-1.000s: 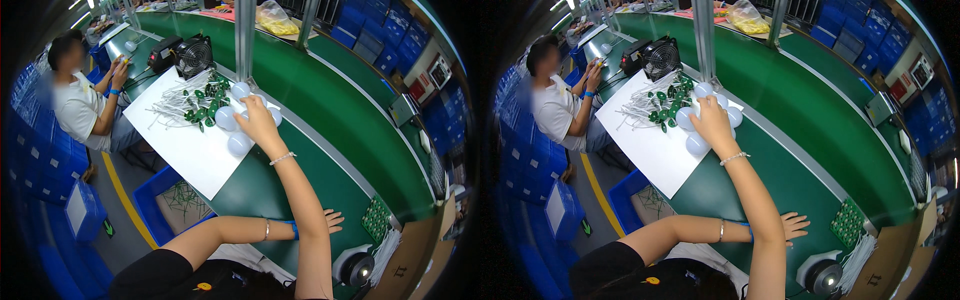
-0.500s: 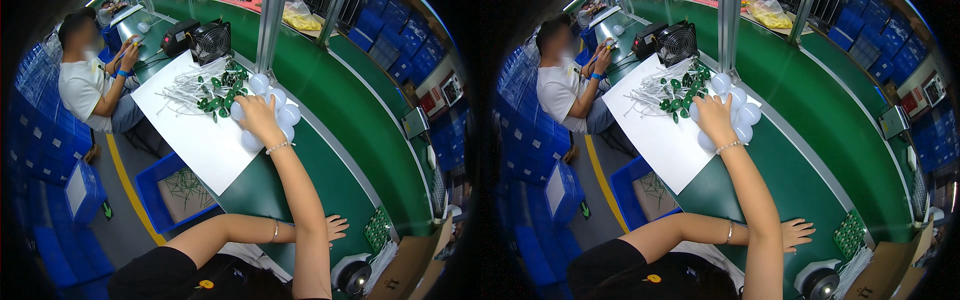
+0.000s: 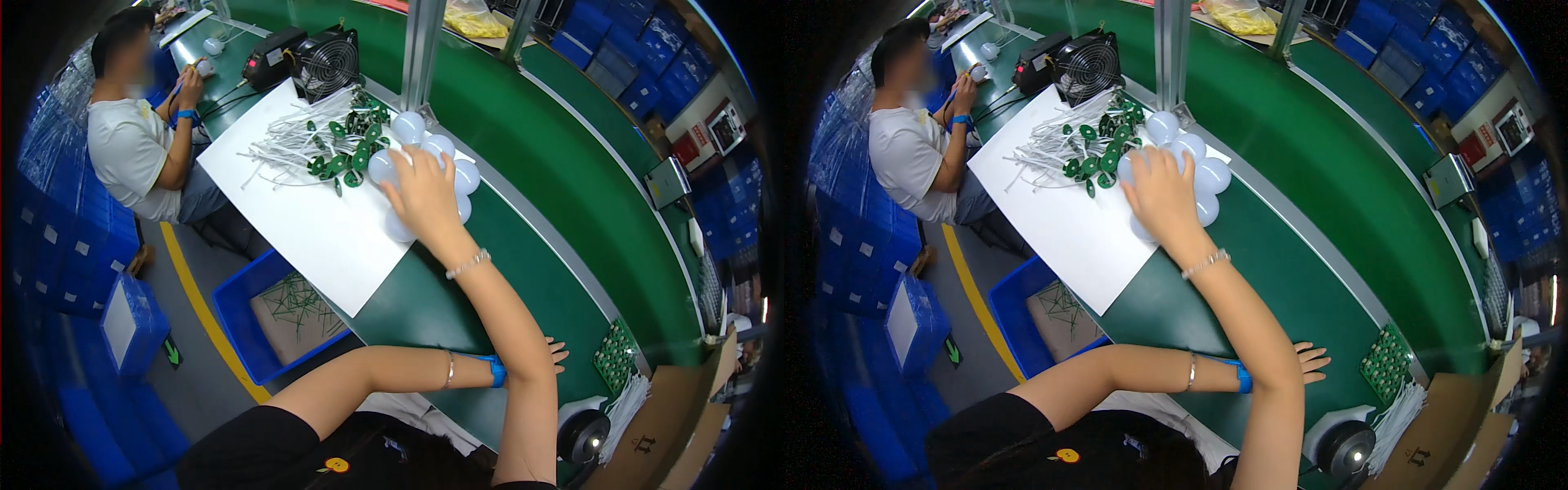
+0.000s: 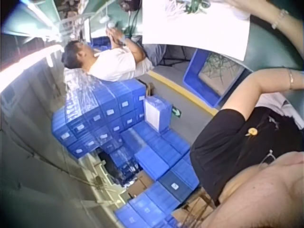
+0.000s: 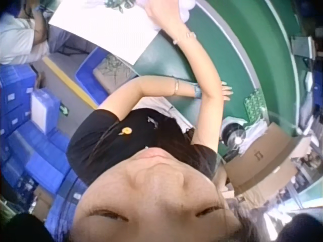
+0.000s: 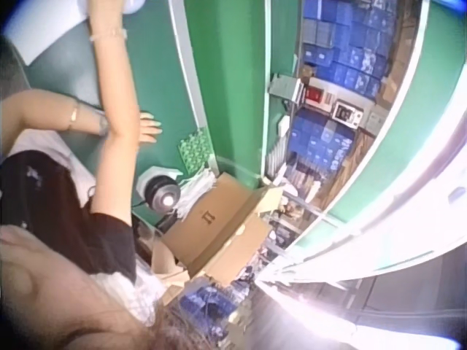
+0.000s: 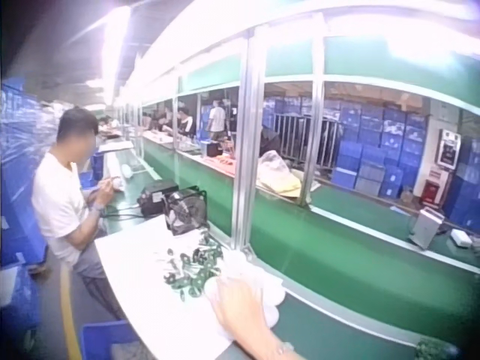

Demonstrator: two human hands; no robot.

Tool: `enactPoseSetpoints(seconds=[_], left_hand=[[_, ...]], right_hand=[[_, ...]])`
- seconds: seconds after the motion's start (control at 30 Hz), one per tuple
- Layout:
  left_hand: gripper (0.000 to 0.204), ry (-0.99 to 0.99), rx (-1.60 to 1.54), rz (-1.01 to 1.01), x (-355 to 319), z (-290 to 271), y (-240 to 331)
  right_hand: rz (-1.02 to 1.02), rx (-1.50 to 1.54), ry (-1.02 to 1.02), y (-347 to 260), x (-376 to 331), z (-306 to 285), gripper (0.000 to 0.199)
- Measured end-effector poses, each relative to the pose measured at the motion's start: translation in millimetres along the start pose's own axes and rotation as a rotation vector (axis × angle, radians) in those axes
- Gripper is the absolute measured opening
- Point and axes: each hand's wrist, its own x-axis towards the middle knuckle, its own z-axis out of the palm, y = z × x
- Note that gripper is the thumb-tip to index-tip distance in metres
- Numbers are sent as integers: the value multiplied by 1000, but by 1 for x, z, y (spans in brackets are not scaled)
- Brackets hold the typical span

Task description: Testing LED light bulbs by placing them onto a test fixture to ensure they illuminate correctly.

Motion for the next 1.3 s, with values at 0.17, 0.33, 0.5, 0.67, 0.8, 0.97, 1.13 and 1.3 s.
enactPoseSetpoints(seconds=[0.17, 0.33, 0.5, 0.67, 0.8, 0.97, 1.13, 1.3], left_hand=[[48, -24, -21, -48, -2, -9, 7], [48, -27, 12, -28, 1, -19, 7], [51, -40, 3, -28, 2, -17, 6], [55, 39, 53, -17, 2, -11, 3], [53, -29, -15, -34, 3, -15, 6], [51, -18, -48, -71, 4, -24, 11], [51, 2, -61, -85, 4, -24, 12], [51, -36, -87, -101, 4, -24, 11]], right_hand=[[-154, -39, -219, -8, -46, -12, 42], [-212, -144, -111, -4, -52, 7, 38], [-198, -150, -90, -2, -46, 1, 47], [-14, 41, 16, -1, -22, -5, 58], [109, -64, -74, -5, 16, 16, 61], [288, -81, -410, -5, 45, 38, 55], [311, 51, -354, 4, 35, 47, 40], [303, -22, -340, 0, 33, 48, 48]])
